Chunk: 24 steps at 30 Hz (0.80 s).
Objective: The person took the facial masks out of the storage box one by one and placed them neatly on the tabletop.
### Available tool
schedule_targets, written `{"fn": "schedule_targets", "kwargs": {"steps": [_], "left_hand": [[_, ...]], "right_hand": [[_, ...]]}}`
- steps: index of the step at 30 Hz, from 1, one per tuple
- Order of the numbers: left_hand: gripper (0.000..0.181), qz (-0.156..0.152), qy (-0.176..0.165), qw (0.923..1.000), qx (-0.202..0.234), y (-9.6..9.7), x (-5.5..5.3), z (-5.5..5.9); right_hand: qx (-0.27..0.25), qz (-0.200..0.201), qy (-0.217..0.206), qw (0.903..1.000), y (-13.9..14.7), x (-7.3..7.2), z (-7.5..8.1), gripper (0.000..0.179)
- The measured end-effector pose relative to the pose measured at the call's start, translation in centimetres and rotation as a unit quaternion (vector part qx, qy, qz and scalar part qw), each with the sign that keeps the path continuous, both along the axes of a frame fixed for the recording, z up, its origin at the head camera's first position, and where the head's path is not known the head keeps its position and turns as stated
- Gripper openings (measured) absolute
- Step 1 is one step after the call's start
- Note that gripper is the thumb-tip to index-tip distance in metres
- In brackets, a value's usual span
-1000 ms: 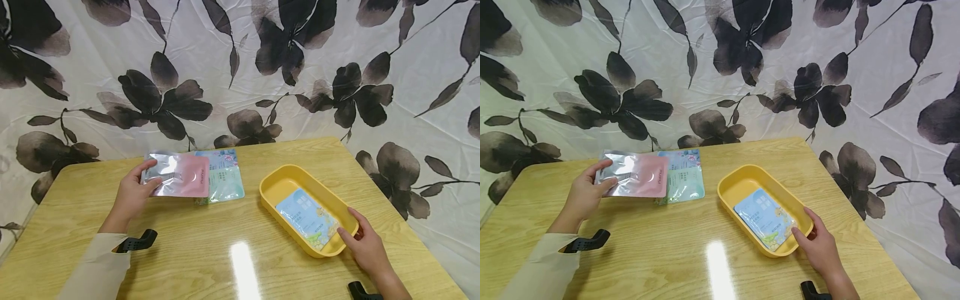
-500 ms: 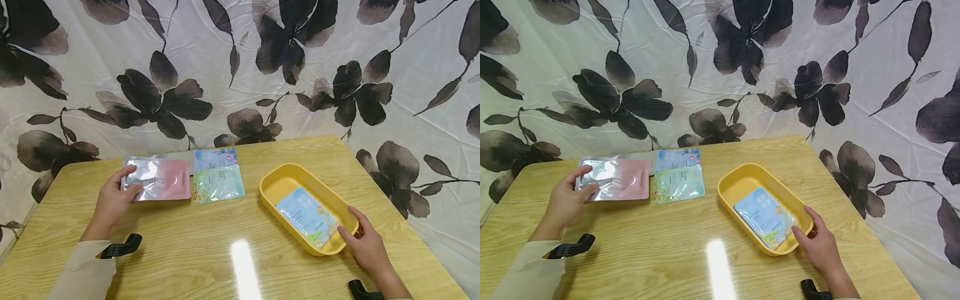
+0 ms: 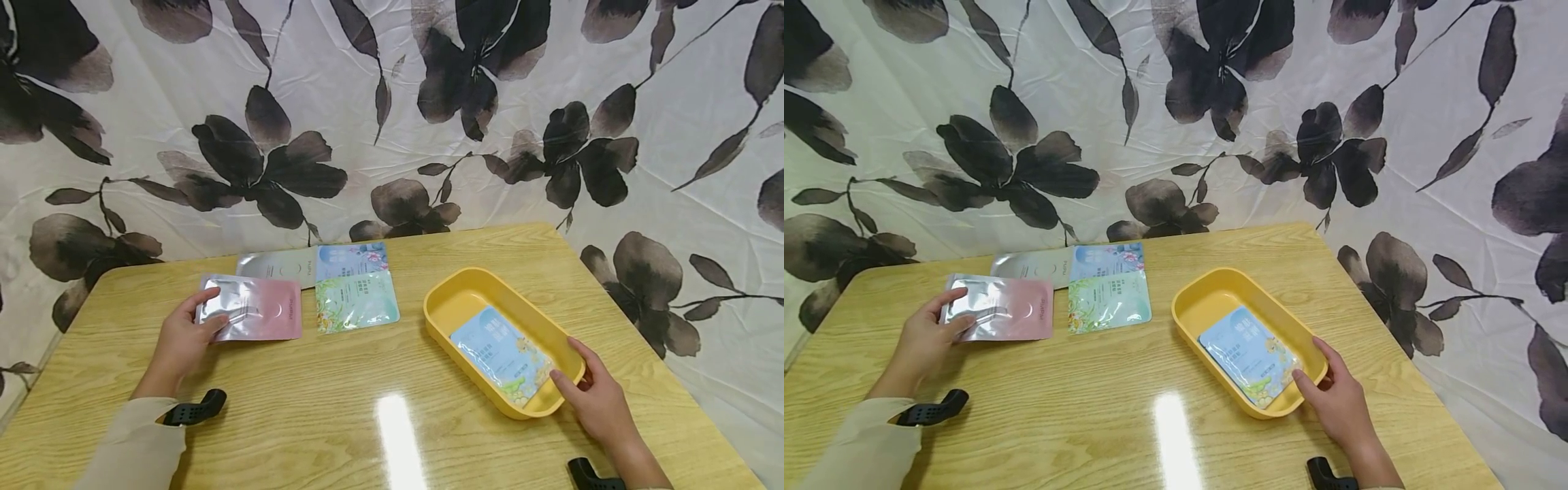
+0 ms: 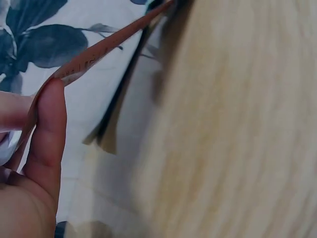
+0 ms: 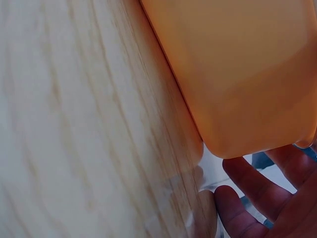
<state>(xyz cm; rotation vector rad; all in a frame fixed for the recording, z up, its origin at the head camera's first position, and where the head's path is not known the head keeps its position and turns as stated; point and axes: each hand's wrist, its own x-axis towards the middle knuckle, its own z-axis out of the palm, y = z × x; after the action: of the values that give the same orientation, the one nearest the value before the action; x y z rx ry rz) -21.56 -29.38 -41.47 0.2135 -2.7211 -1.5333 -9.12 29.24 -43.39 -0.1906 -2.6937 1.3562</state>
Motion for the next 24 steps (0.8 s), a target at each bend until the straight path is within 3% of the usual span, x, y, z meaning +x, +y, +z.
{"fn": "schedule_targets", "kwargs": {"steps": [13, 24], "left_hand": [[0.059, -0.023, -0.001, 0.9997, -0.005, 1.0, -0.5, -2.1], [0.059, -0.018, -0.023, 0.9986, -0.045, 1.7, -0.7, -2.6]], "right_hand": [[-0.005, 0.0, 0.005, 1.0, 0.0, 0.1, -0.4, 0.066], [-0.002, -0.003, 0.009, 1.0, -0.1, 0.2, -0.6, 0.066]]}}
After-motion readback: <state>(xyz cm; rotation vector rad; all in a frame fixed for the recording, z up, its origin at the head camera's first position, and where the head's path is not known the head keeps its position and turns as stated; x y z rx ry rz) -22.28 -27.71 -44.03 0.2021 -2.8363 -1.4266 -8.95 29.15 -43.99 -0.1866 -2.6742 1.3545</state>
